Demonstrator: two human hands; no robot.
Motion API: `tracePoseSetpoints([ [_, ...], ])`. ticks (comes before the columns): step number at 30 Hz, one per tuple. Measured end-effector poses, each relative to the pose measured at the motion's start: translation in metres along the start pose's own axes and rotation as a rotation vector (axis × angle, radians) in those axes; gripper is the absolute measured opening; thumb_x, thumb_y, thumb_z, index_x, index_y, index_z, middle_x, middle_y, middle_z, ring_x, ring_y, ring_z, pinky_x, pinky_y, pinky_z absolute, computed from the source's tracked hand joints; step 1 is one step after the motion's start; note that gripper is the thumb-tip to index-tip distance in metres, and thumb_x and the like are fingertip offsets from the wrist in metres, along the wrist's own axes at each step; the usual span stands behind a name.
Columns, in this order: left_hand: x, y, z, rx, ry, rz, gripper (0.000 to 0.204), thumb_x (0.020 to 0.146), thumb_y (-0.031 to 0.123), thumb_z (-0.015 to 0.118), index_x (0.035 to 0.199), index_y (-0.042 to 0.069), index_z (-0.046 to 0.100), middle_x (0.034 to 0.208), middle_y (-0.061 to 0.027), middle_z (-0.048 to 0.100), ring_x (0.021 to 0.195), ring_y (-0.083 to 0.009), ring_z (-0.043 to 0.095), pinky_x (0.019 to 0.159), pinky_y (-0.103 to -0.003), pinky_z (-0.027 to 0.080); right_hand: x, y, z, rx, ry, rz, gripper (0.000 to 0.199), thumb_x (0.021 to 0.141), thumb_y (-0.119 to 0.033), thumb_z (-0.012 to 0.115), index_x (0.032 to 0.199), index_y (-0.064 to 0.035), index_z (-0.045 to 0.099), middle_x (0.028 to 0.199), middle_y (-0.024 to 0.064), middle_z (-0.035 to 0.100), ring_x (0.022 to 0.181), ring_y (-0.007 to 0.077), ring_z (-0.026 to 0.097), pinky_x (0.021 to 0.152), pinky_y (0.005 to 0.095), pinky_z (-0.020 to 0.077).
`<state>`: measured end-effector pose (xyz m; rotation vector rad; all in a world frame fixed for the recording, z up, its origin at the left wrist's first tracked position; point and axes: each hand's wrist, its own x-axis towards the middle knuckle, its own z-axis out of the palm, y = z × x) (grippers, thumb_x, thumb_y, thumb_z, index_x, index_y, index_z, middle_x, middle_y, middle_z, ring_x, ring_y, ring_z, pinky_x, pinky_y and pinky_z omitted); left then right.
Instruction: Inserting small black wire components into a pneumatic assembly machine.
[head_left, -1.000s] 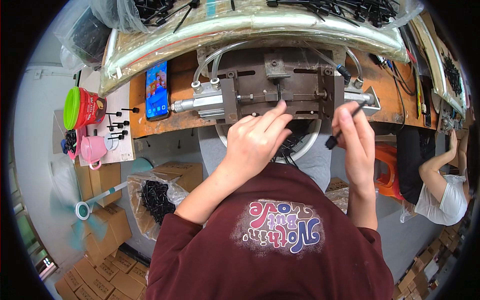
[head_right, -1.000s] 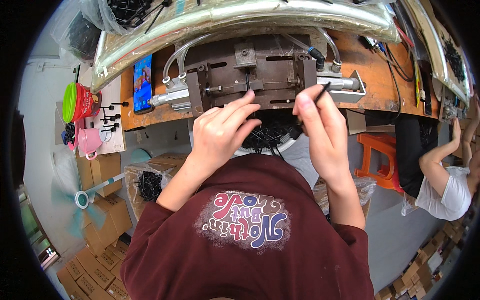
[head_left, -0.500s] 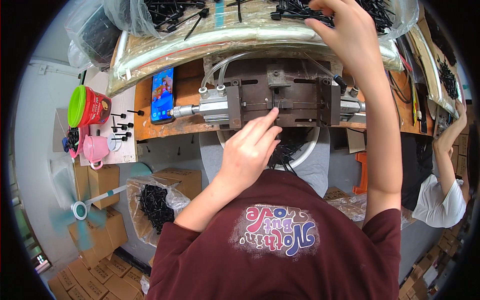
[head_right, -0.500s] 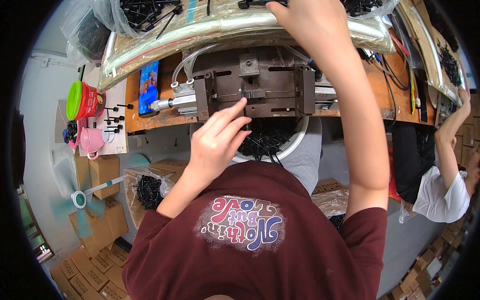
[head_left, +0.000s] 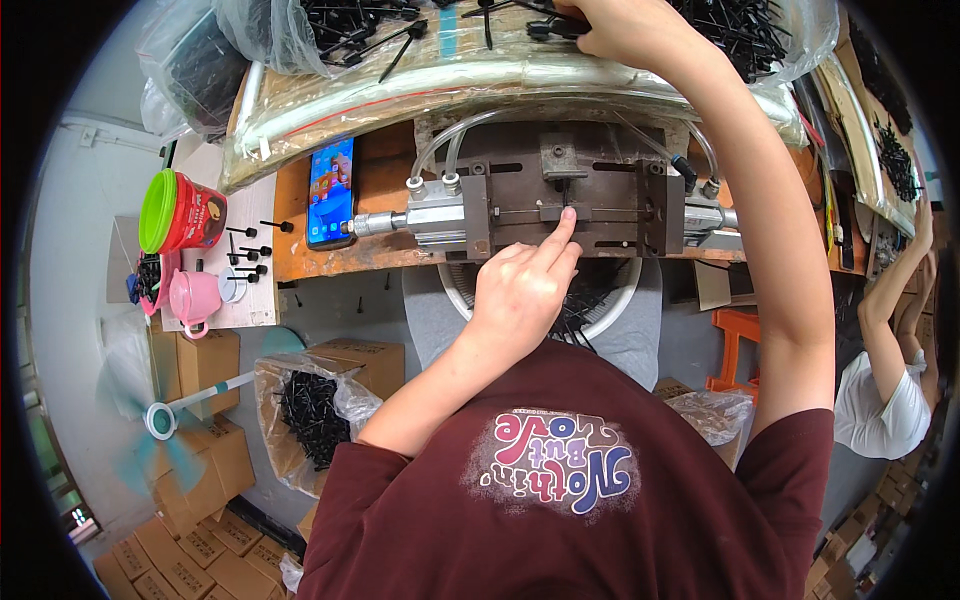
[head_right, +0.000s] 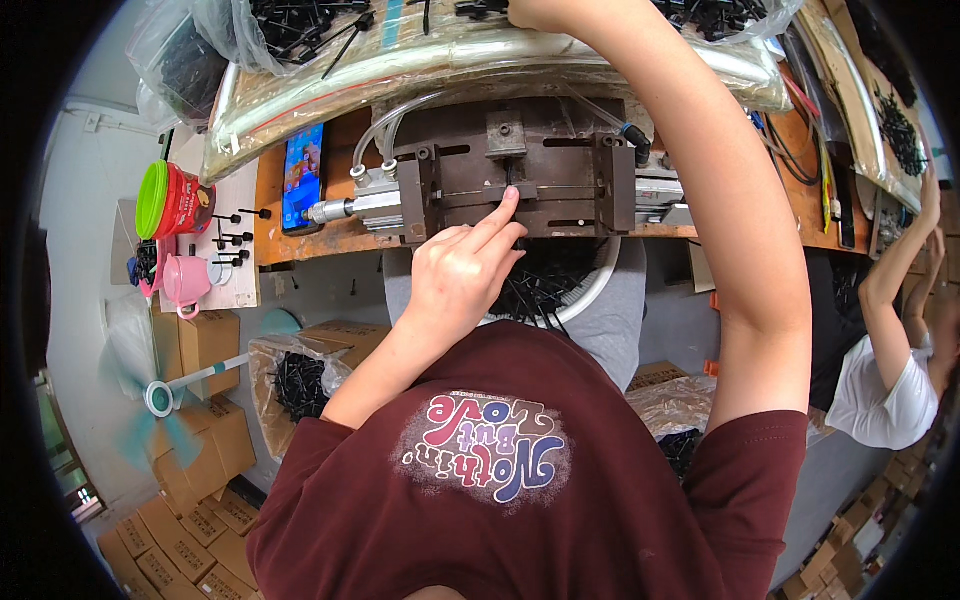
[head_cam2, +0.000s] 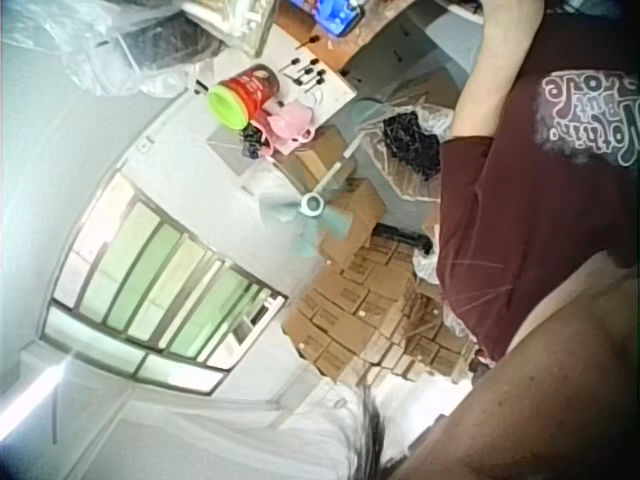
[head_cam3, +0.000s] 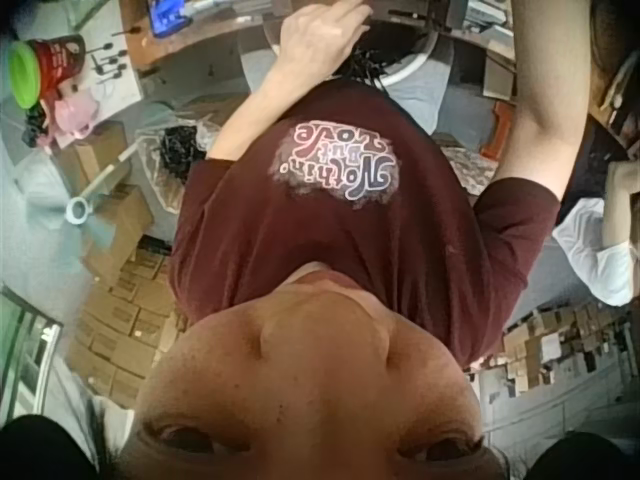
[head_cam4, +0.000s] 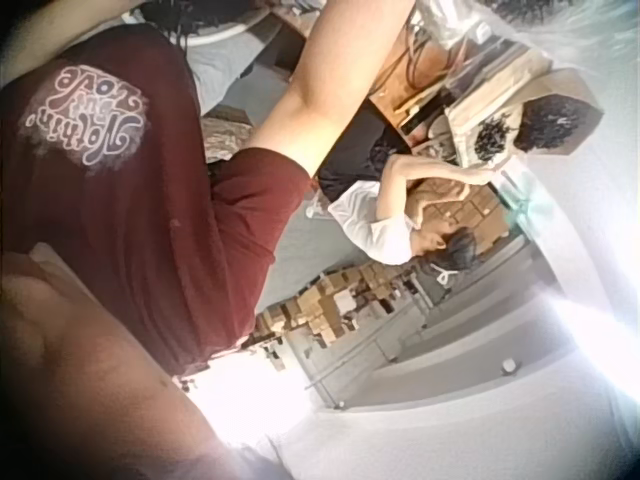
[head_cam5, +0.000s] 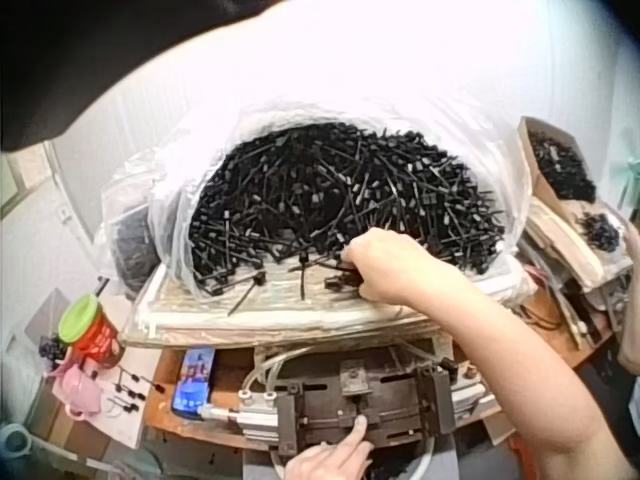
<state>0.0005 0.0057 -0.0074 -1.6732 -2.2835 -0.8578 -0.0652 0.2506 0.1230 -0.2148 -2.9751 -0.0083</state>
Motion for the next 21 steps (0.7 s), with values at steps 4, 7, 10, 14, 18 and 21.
tracePoseSetpoints([
  [4,0.0,-0.003,0.0,-0.01,-0.005,0.011,0.026,0.068,0.009,0.078,0.092,0.007,0.067,0.125,-0.009,0.065,0.065,-0.0212,0.066,0.062,-0.031,0.054,0.005,-0.009,-0.008,0.148,0.125,-0.104,0.023,0.069,-0.013,0.076,0.086,0.0018,0.072,0.084,0.0227,0.068,0.088,0.0368,0.066,0.077,0.043,0.053],
  [7,0.0,-0.004,-0.001,-0.015,-0.012,0.018,0.025,0.069,0.009,0.078,0.092,0.007,0.067,0.125,-0.009,0.065,0.064,-0.0217,0.066,0.062,-0.031,0.054,0.009,-0.01,-0.019,0.238,0.331,-0.128,0.026,0.07,-0.015,0.077,0.087,0.0046,0.071,0.083,0.0228,0.068,0.081,0.0369,0.067,0.075,0.0412,0.0531],
  [10,-0.002,-0.006,0.0,-0.011,-0.015,0.022,0.025,0.07,0.01,0.077,0.092,0.007,0.067,0.125,-0.0087,0.065,0.063,-0.0222,0.065,0.061,-0.031,0.054,-0.001,-0.008,-0.042,0.807,0.199,0.184,0.017,0.079,-0.009,0.077,0.087,0.0051,0.072,0.077,0.0138,0.07,0.066,0.0149,0.066,0.064,0.0279,0.0545],
  [14,-0.002,-0.005,-0.011,-0.118,-0.041,0.066,0.024,0.071,0.011,0.077,0.093,0.007,0.068,0.124,-0.0085,0.066,0.061,-0.0227,0.064,0.061,-0.031,0.054,-0.02,0.023,-0.03,1.272,0.327,0.165,0.02,0.084,-0.01,0.074,0.094,0.0064,0.069,0.084,0.0123,0.07,0.069,0.0137,0.066,0.065,0.025,0.0561],
  [18,-0.004,-0.002,-0.035,-0.386,-0.039,0.017,0.03,0.072,0.017,0.082,0.097,0.004,0.071,0.12,-0.011,0.068,0.069,-0.0192,0.068,0.065,-0.029,0.055,-0.061,-0.004,-0.015,1.45,0.399,0.3,0.03,0.09,-0.021,0.07,0.108,0.003,0.067,0.085,-0.001,0.064,0.066,0.0057,0.055,0.058,0.0202,0.0446],
  [21,0.009,-0.003,-0.052,-0.545,0.173,-0.086,0.043,0.069,0.01,0.085,0.109,0.001,0.07,0.12,-0.0158,0.067,0.085,-0.0173,0.069,0.075,-0.029,0.056,-0.1,-0.016,-0.001,1.662,0.159,0.274,0.029,0.091,-0.019,0.069,0.109,0.0037,0.066,0.095,0.0058,0.068,0.063,0.0069,0.058,0.061,0.0177,0.0476],
])
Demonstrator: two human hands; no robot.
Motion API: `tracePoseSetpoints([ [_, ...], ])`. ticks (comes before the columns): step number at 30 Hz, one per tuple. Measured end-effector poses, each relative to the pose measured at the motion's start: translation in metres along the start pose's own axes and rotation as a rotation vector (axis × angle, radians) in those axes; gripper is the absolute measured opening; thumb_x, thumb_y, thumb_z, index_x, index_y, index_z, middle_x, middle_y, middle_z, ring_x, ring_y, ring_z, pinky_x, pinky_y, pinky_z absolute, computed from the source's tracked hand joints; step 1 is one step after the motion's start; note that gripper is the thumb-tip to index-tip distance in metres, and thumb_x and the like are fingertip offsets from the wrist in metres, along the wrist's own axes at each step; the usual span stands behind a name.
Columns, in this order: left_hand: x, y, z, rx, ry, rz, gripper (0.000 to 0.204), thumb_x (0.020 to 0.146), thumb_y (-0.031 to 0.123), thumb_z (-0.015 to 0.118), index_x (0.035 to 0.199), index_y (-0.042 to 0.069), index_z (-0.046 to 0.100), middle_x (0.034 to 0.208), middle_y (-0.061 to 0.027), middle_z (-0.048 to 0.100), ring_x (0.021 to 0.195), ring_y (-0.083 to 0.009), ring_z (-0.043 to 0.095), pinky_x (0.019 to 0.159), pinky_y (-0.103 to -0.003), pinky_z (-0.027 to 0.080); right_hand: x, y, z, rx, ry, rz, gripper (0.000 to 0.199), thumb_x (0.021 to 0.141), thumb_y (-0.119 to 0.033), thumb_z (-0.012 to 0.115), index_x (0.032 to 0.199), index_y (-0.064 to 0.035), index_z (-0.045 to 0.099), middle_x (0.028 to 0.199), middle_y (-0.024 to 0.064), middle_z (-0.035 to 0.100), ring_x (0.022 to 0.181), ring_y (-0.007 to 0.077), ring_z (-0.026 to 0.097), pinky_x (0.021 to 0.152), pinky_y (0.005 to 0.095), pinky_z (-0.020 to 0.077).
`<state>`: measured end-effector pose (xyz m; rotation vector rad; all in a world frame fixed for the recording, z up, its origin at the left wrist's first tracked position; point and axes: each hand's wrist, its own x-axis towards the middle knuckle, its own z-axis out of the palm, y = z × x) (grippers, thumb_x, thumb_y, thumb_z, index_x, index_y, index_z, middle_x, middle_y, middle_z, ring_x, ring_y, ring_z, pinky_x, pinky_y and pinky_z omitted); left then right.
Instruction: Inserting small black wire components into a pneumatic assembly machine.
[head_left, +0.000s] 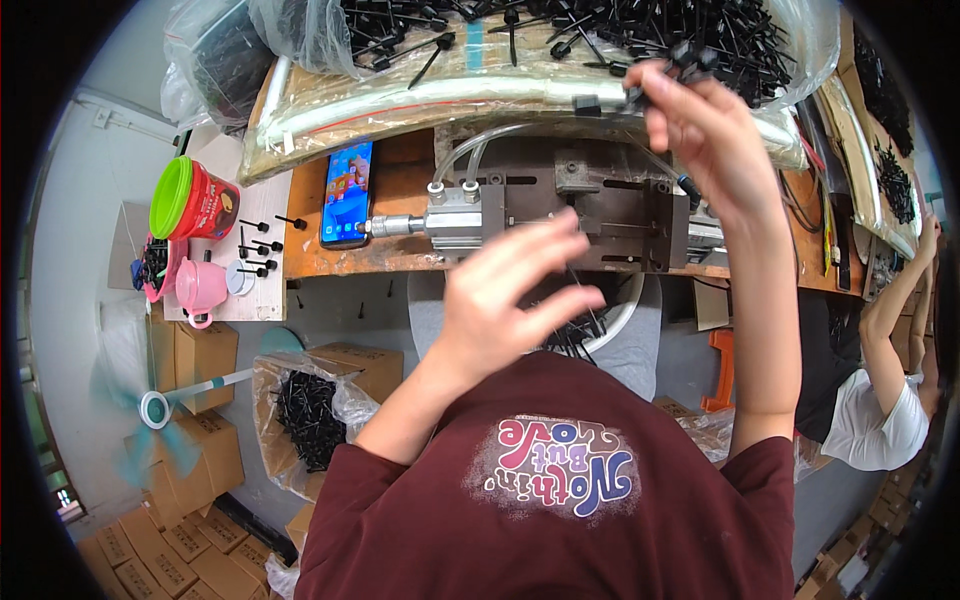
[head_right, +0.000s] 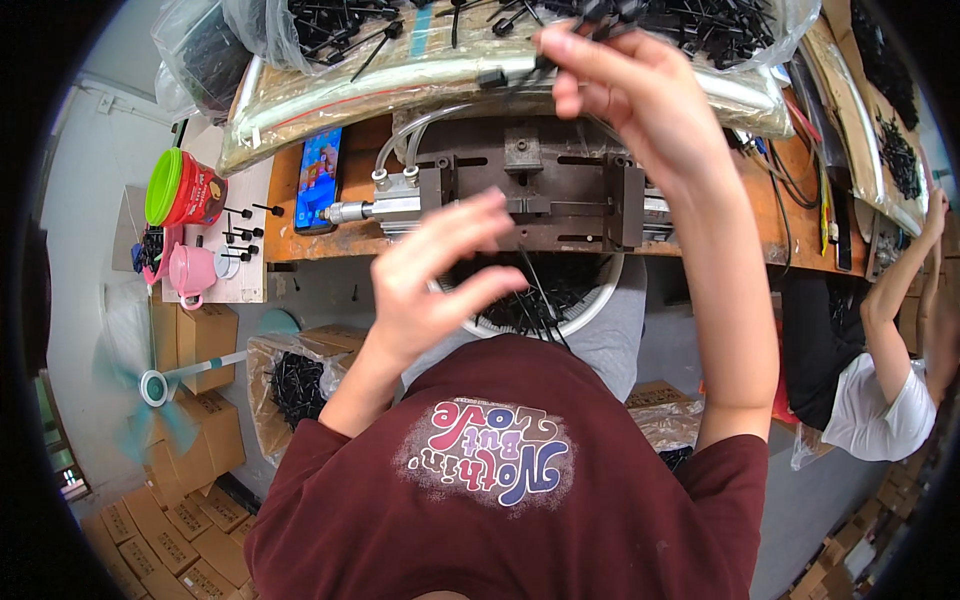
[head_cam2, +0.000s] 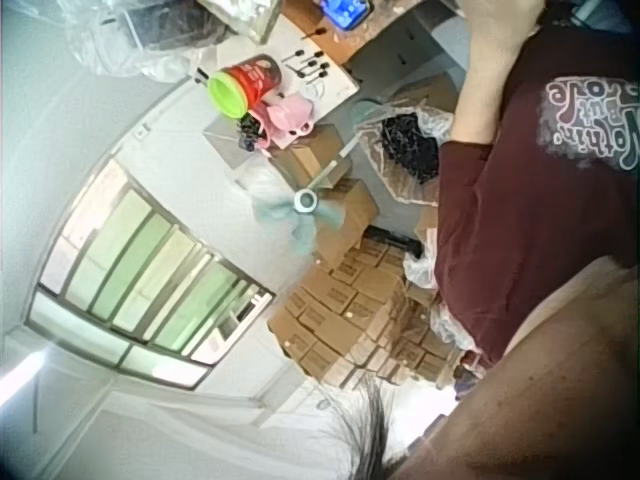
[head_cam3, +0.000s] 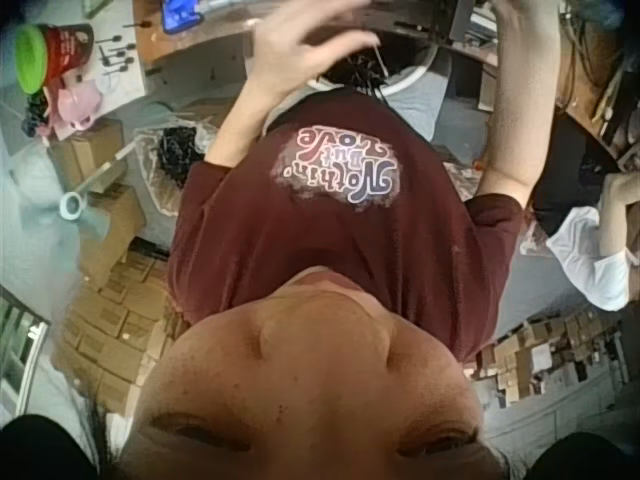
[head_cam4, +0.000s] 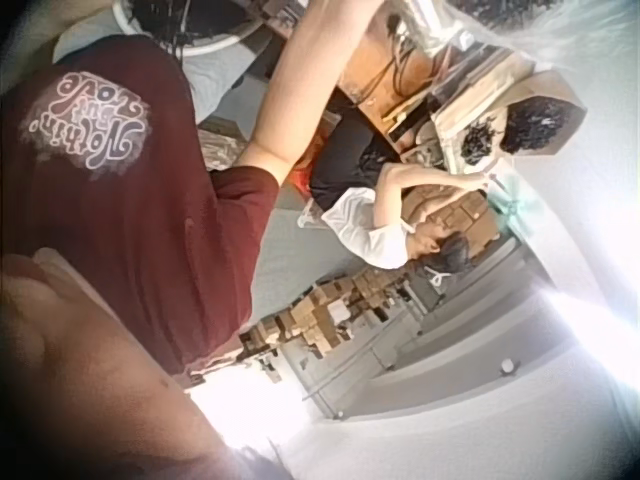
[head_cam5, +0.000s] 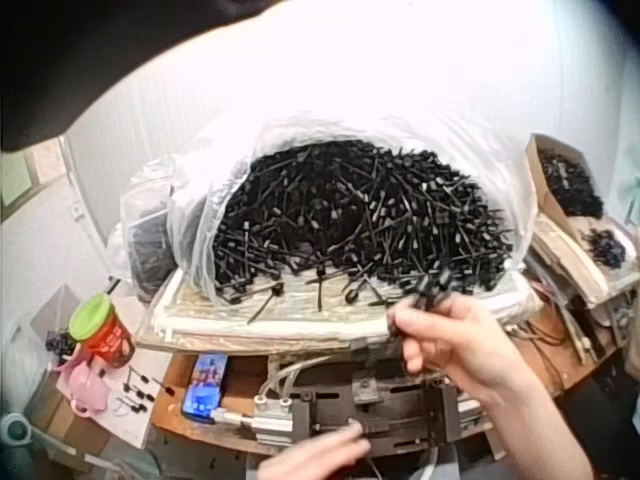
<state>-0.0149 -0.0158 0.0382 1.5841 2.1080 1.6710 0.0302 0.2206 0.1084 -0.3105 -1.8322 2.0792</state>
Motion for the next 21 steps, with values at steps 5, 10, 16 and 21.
tracePoseSetpoints([
  [5,0.022,-0.001,-0.014,0.054,0.102,0.042,0.049,0.071,0.001,0.08,0.118,0.001,0.067,0.117,-0.0159,0.068,0.099,-0.0225,0.067,0.081,-0.031,0.055,-0.048,0.029,0.014,0.222,-0.103,0.204,0.025,0.09,-0.017,0.07,0.105,0.0027,0.067,0.088,0.0047,0.068,0.065,0.0072,0.061,0.057,0.021,0.0507],
  [10,0.015,0.017,-0.016,-0.224,-0.049,-0.111,0.035,0.067,-0.003,0.081,0.102,0.002,0.075,0.093,-0.0113,0.071,0.079,-0.0168,0.067,0.068,-0.029,0.055,-0.065,0.034,0.003,0.316,-0.037,0.256,0.021,0.091,-0.016,0.069,0.103,0.0014,0.068,0.085,0.0036,0.067,0.059,0.0045,0.055,0.051,0.0184,0.0427],
  [16,-0.011,0.003,0.002,-0.005,-0.083,-0.061,0.03,0.066,-0.002,0.081,0.094,0.005,0.075,0.097,-0.0088,0.069,0.087,-0.0191,0.068,0.072,-0.028,0.056,-0.079,0.043,-0.008,0.058,0.269,0.024,0.017,0.09,-0.006,0.067,0.105,0.0029,0.068,0.085,0.0044,0.066,0.071,0.0082,0.061,0.063,0.0212,0.0508],
  [21,-0.027,-0.021,0.035,0.422,-0.083,0.097,0.025,0.067,0.006,0.078,0.091,0.005,0.07,0.117,-0.0089,0.068,0.088,-0.0226,0.067,0.077,-0.032,0.056,-0.093,0.055,-0.002,-0.258,0.338,-0.223,0.016,0.088,0.003,0.066,0.104,0.0046,0.068,0.1,0.0104,0.067,0.082,0.0127,0.066,0.072,0.0255,0.0566],
])
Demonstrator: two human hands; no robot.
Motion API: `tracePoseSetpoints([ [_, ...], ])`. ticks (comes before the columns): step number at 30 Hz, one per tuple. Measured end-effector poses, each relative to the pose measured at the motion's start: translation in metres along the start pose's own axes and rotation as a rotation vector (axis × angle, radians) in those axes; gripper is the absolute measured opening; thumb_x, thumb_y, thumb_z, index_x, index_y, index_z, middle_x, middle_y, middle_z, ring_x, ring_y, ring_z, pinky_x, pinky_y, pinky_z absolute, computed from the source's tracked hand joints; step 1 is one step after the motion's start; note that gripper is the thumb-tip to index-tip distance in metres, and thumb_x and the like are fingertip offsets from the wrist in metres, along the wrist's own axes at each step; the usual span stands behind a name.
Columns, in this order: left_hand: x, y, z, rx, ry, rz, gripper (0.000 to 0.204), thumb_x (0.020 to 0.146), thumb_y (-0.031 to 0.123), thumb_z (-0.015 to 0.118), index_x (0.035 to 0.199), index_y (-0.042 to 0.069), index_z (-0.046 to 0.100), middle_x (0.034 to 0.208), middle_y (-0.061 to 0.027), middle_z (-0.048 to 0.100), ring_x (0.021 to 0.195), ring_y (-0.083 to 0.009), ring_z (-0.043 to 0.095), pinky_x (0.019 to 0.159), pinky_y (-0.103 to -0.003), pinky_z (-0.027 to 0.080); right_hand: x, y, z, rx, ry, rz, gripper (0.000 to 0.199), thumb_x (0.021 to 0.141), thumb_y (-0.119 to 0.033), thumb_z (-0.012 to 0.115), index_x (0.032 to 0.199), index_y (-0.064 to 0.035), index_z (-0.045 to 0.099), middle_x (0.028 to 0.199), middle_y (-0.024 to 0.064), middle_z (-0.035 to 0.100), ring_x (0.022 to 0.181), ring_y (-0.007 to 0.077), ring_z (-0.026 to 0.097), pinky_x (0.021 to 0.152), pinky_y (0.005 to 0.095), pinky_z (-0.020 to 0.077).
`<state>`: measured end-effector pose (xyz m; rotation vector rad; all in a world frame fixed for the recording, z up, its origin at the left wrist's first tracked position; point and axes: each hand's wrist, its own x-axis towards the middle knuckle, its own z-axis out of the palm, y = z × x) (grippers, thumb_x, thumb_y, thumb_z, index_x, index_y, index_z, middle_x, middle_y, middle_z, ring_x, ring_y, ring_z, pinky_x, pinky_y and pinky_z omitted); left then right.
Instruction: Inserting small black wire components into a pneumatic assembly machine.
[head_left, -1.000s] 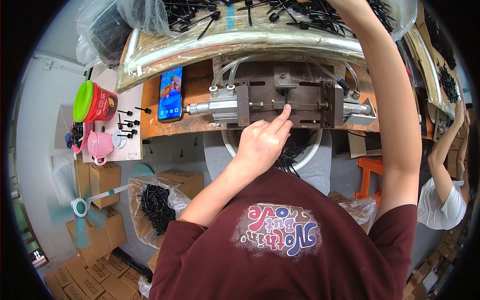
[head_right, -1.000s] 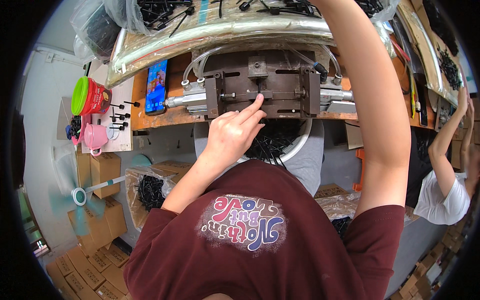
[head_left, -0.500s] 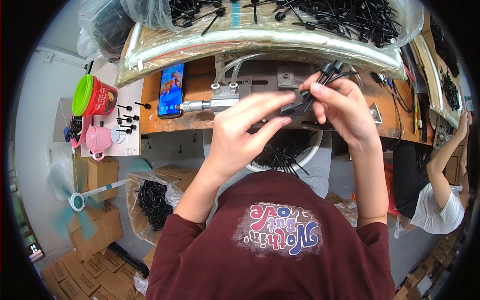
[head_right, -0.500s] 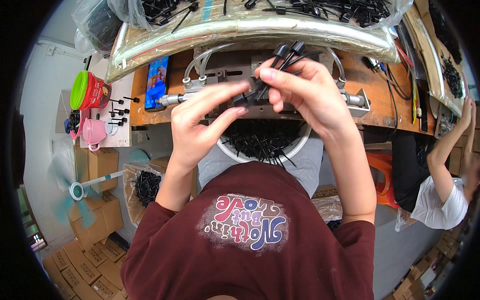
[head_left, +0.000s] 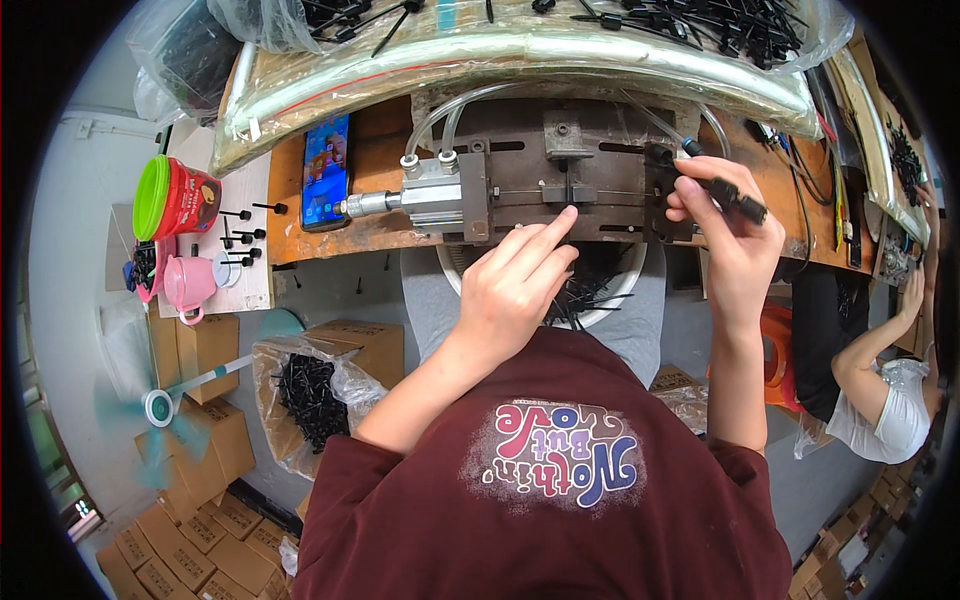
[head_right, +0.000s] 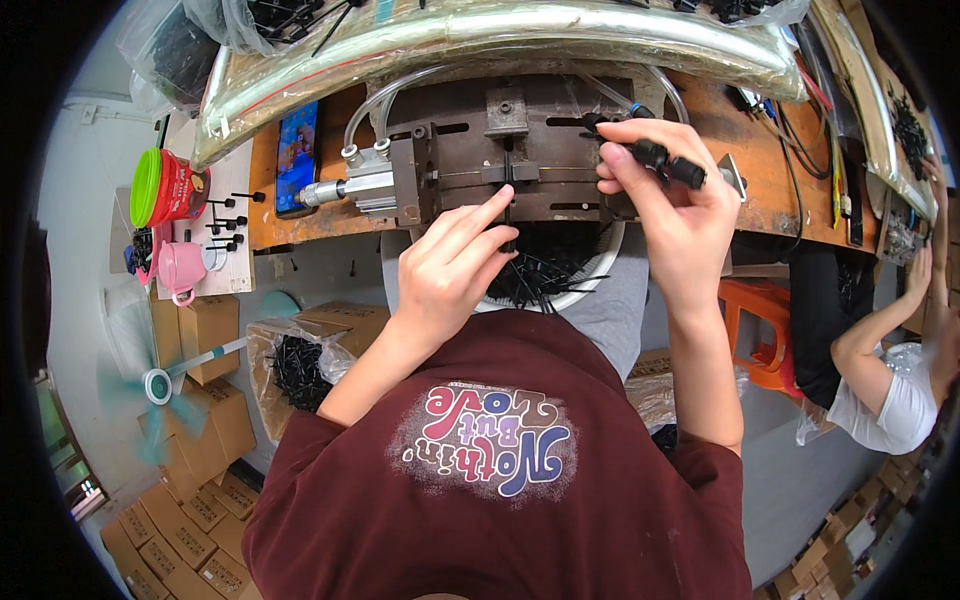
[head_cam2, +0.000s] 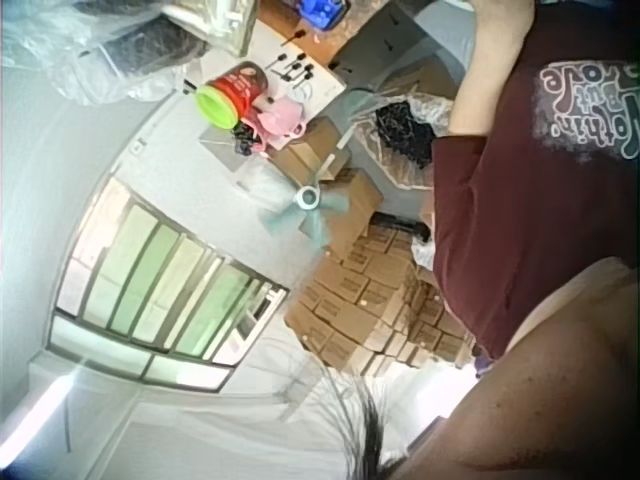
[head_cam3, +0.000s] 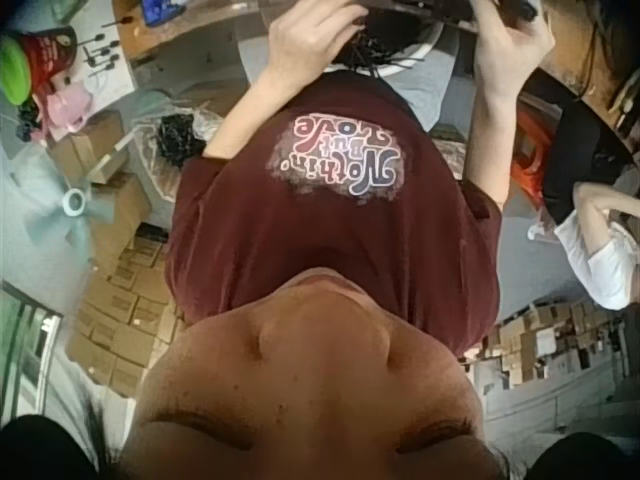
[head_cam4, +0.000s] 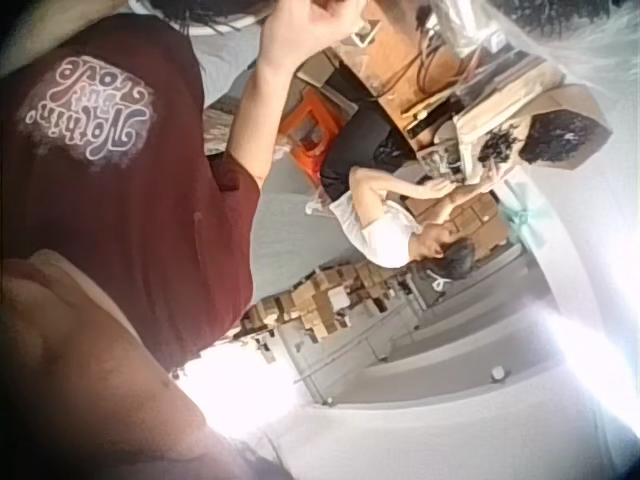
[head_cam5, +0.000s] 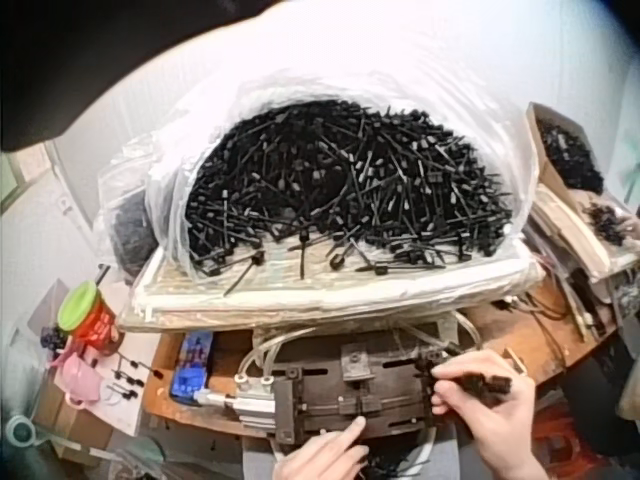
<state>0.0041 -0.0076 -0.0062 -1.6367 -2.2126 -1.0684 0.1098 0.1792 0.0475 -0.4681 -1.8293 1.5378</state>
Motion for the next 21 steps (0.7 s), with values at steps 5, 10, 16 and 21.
tracePoseSetpoints([
  [5,0.002,-0.001,0.014,0.118,-0.011,-0.009,0.026,0.066,0.011,0.079,0.089,0.006,0.07,0.118,-0.0081,0.068,0.078,-0.0186,0.068,0.07,-0.03,0.054,-0.012,-0.001,0.002,-0.487,0.01,-0.322,0.021,0.079,0.008,0.069,0.099,0.0021,0.071,0.1,0.014,0.07,0.085,0.0199,0.069,0.075,0.0291,0.0561],
  [10,0.008,-0.002,0.011,0.168,-0.061,0.016,0.027,0.065,0.011,0.079,0.091,0.006,0.071,0.118,-0.0079,0.069,0.072,-0.0172,0.068,0.067,-0.028,0.053,-0.018,0.009,0.0,-0.659,-0.049,-0.642,0.032,0.069,0.008,0.068,0.1,0.0007,0.073,0.096,0.0149,0.071,0.081,0.0243,0.07,0.069,0.0304,0.0558],
  [16,0.01,-0.001,0.002,-0.053,-0.071,-0.07,0.031,0.067,0.013,0.081,0.096,0.006,0.072,0.111,-0.008,0.071,0.072,-0.0159,0.069,0.065,-0.028,0.053,-0.021,0.012,-0.001,-0.833,-0.168,-0.873,0.03,0.066,0.001,0.068,0.095,0.0084,0.071,0.093,0.0178,0.068,0.071,0.0242,0.068,0.059,0.0305,0.0555],
  [21,0.02,0.018,-0.019,-0.45,0.096,0.054,0.032,0.067,0.003,0.083,0.098,0.002,0.073,0.096,-0.0101,0.072,0.08,-0.021,0.07,0.068,-0.029,0.057,-0.026,0.01,0.009,-0.866,-0.243,-0.988,0.028,0.069,-0.007,0.066,0.092,0.0082,0.071,0.092,0.0167,0.068,0.075,0.0229,0.069,0.07,0.032,0.0595],
])
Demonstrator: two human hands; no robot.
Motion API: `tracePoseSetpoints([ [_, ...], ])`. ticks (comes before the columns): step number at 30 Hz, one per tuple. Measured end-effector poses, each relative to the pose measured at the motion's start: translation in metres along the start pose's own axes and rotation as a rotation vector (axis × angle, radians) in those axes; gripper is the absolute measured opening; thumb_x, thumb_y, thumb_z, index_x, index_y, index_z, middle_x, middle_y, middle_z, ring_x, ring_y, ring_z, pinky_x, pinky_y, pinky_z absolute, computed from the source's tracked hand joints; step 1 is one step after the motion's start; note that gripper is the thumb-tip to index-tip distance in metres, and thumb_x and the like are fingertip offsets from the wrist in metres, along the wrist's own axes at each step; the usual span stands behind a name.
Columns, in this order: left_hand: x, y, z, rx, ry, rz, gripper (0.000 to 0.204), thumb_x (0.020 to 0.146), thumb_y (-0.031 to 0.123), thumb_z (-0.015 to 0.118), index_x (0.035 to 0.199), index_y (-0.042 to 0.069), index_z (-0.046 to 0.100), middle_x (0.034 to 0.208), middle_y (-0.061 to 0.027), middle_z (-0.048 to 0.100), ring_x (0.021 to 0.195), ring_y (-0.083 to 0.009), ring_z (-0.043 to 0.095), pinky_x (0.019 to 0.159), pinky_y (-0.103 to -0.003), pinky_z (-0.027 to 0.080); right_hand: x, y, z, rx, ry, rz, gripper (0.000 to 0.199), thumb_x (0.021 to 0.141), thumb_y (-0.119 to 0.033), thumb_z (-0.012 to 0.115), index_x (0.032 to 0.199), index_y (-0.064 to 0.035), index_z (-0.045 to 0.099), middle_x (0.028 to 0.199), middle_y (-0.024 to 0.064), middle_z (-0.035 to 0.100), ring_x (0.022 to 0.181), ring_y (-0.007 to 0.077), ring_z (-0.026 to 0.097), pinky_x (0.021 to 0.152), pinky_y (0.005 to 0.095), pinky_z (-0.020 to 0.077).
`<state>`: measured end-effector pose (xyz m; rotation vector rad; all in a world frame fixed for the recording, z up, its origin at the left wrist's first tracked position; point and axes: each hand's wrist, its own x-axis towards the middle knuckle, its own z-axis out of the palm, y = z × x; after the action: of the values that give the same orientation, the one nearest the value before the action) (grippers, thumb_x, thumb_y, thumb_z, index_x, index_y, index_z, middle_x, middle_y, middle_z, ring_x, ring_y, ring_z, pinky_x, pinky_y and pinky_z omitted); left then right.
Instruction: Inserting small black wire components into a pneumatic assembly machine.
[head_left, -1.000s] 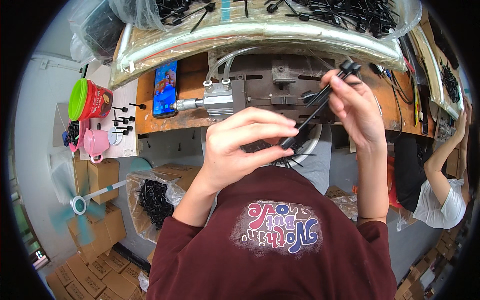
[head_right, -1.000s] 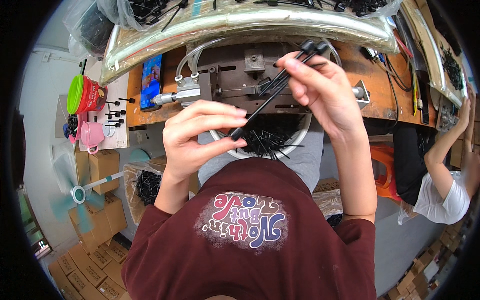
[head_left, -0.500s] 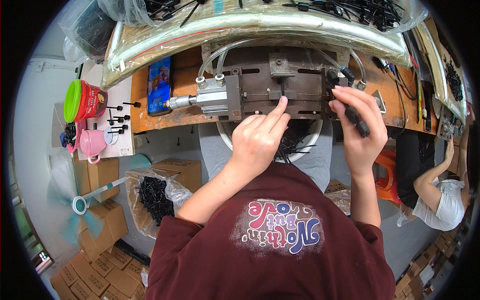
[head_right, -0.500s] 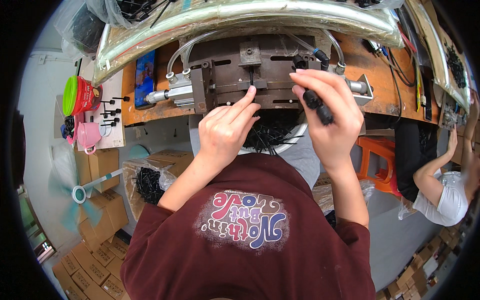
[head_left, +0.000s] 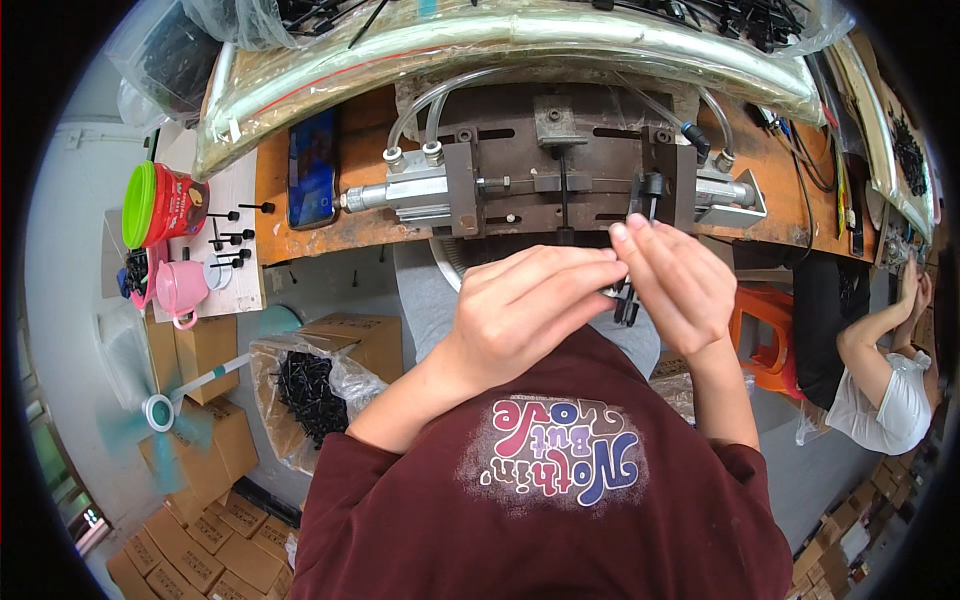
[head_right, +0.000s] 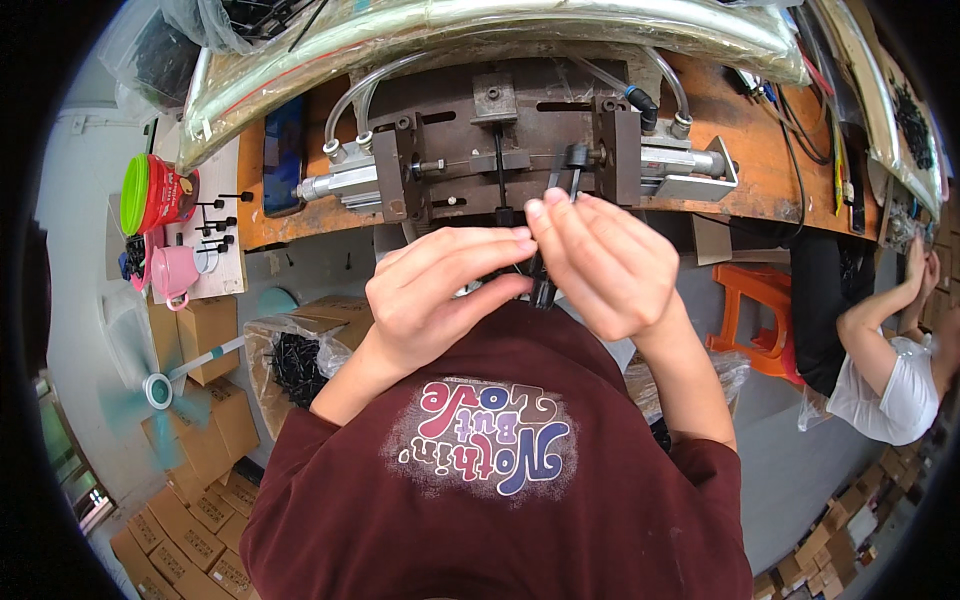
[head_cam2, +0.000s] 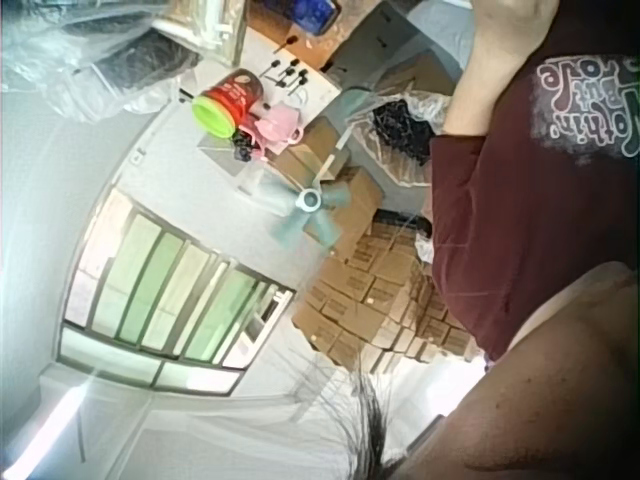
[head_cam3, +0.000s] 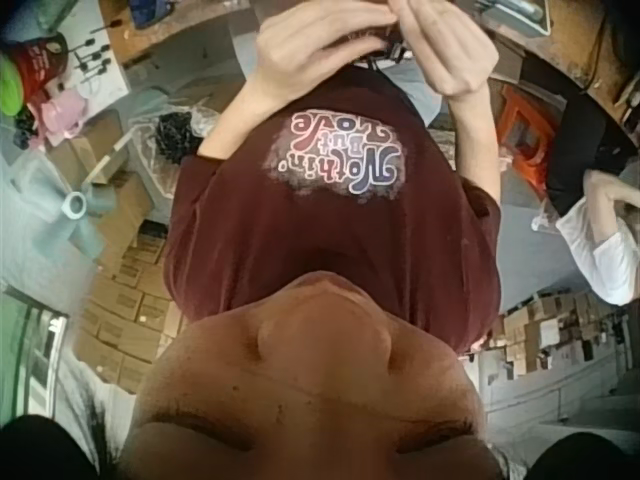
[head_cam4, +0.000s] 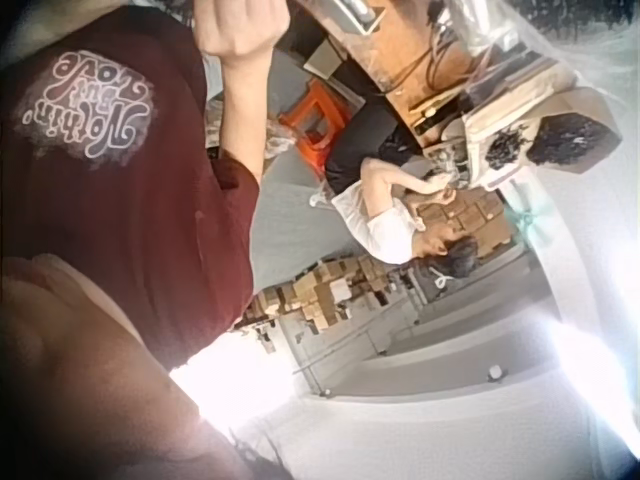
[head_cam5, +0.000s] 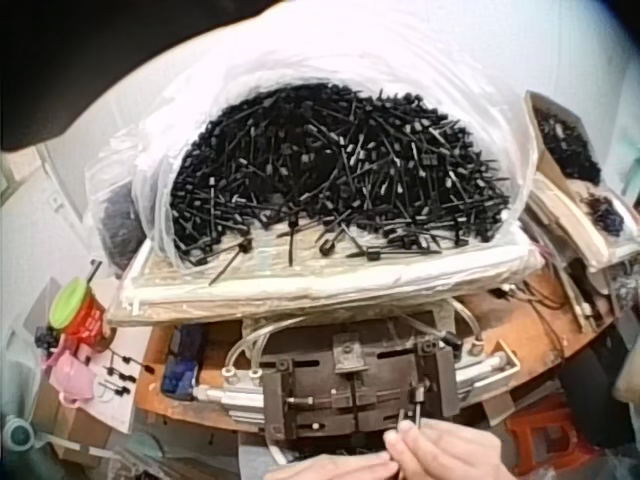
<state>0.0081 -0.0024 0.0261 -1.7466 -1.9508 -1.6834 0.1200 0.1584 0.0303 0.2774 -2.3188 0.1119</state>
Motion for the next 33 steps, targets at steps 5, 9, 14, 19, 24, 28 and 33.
tracePoseSetpoints([
  [5,-0.007,0.002,-0.001,0.048,-0.048,-0.108,0.033,0.069,-0.001,0.08,0.101,0.002,0.072,0.092,-0.0088,0.067,0.076,-0.018,0.068,0.063,-0.028,0.056,-0.004,-0.002,0.01,0.046,0.02,0.033,0.03,0.071,-0.008,0.066,0.096,0.0078,0.071,0.096,0.018,0.069,0.082,0.0247,0.071,0.074,0.0333,0.0606],
  [9,-0.017,-0.002,-0.002,0.125,-0.055,-0.16,0.034,0.074,-0.001,0.077,0.107,0.003,0.07,0.103,-0.0109,0.062,0.076,-0.0177,0.066,0.064,-0.027,0.056,-0.008,-0.001,0.008,0.134,0.032,0.178,0.033,0.071,-0.001,0.066,0.103,0.007,0.071,0.102,0.0193,0.069,0.085,0.0261,0.072,0.072,0.0336,0.06],
  [14,-0.022,-0.015,0.002,0.418,-0.15,-0.115,0.029,0.076,0.005,0.074,0.104,0.002,0.069,0.12,-0.0107,0.064,0.084,-0.0204,0.067,0.069,-0.031,0.056,-0.008,-0.003,0.003,0.276,0.157,0.541,0.026,0.079,0.011,0.069,0.104,0.0032,0.071,0.102,0.0151,0.072,0.09,0.0232,0.072,0.079,0.0313,0.0577],
  [19,-0.021,-0.026,0.012,0.512,-0.195,-0.065,0.025,0.074,0.008,0.075,0.098,0.001,0.07,0.124,-0.0103,0.066,0.082,-0.0214,0.07,0.07,-0.031,0.056,-0.005,-0.014,-0.012,0.816,0.295,1.008,0.019,0.085,0.009,0.066,0.104,0.0093,0.068,0.095,0.0171,0.072,0.075,0.0194,0.071,0.063,0.0241,0.0559],
  [24,-0.013,-0.028,0.011,0.514,-0.207,-0.068,0.025,0.072,0.009,0.076,0.096,0.003,0.071,0.12,-0.01,0.068,0.077,-0.022,0.07,0.068,-0.031,0.055,-0.006,-0.013,-0.024,0.944,0.222,1.102,0.014,0.085,0.006,0.068,0.099,0.0094,0.068,0.09,0.0157,0.071,0.067,0.0163,0.068,0.058,0.0224,0.0531],
  [28,-0.012,-0.026,0.009,0.537,-0.24,-0.099,0.025,0.072,0.01,0.077,0.096,0.004,0.071,0.118,-0.01,0.068,0.076,-0.0204,0.07,0.067,-0.03,0.055,-0.009,-0.01,-0.022,1.117,0.199,1.238,0.012,0.086,0.0,0.07,0.095,0.0074,0.067,0.086,0.015,0.07,0.062,0.0145,0.066,0.055,0.0229,0.0511],
  [33,-0.011,-0.012,0.001,0.0,-0.181,-0.335,0.041,0.073,0.008,0.082,0.111,0.003,0.069,0.111,-0.011,0.07,0.082,-0.0161,0.071,0.072,-0.028,0.057,-0.015,-0.01,-0.011,1.385,0.203,1.403,0.012,0.089,-0.006,0.068,0.095,0.0031,0.065,0.085,0.0149,0.069,0.056,0.0132,0.062,0.054,0.0233,0.0498],
])
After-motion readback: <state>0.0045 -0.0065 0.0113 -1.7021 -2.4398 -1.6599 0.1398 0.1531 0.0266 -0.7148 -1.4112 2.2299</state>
